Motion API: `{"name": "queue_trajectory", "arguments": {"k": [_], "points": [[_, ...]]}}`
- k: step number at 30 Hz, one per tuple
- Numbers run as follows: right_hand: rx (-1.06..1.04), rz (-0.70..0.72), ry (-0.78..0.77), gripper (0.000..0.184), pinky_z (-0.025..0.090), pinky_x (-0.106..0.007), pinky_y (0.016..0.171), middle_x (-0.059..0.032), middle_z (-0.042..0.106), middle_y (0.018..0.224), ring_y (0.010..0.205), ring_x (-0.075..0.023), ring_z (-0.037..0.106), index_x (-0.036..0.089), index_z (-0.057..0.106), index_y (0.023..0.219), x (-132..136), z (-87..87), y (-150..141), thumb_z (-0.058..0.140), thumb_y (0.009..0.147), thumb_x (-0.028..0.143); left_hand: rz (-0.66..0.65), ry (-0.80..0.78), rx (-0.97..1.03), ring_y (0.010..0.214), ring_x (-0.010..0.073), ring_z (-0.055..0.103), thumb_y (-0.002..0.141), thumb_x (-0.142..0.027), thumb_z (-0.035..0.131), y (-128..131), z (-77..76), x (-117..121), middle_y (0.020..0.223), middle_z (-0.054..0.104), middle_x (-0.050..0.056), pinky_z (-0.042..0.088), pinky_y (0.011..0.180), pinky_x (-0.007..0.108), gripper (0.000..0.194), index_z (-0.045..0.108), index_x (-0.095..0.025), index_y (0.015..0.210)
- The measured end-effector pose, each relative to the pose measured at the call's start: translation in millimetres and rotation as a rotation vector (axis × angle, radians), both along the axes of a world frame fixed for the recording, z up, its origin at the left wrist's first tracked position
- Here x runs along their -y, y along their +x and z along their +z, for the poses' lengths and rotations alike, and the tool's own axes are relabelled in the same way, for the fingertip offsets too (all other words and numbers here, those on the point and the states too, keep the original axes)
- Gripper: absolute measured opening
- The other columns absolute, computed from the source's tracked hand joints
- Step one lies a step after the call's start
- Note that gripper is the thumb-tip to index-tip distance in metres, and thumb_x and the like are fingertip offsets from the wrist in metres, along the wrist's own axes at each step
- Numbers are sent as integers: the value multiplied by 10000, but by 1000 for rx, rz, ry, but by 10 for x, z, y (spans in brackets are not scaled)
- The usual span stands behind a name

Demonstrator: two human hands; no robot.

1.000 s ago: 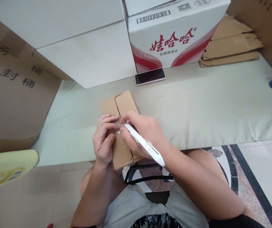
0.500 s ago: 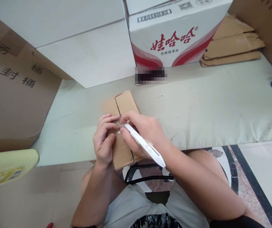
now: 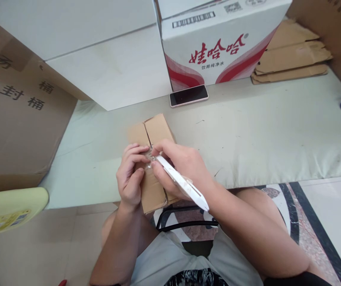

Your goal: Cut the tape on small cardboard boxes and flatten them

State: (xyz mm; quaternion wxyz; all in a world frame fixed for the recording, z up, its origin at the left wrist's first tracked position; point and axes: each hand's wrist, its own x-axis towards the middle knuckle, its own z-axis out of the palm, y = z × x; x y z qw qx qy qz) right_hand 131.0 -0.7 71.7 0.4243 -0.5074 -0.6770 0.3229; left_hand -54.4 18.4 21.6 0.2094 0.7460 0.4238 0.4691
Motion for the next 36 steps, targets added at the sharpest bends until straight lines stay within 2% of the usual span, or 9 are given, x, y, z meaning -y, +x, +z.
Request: {"name": "queue_trajectory", "arguments": {"k": [13,36], "points": [[2,12,0,45,377,-252,547,63,585,617,518,-95,475,224,572,915,-11,15,9,557,889,257,-34,10,40,1173,244,640,897,-194,506,1,-5,5,1158,751,43,458,1152,512,143,640,-242,910],[-19,33,-33,50,390,-263,572,55,604,637,527,-103,488,230,568,927,-16,1,13,566,884,255,-32,-3,71,1176,258,630,913,-211,514,17,-8,5,1153,745,36,448,1152,532,127,635,-251,919]]}}
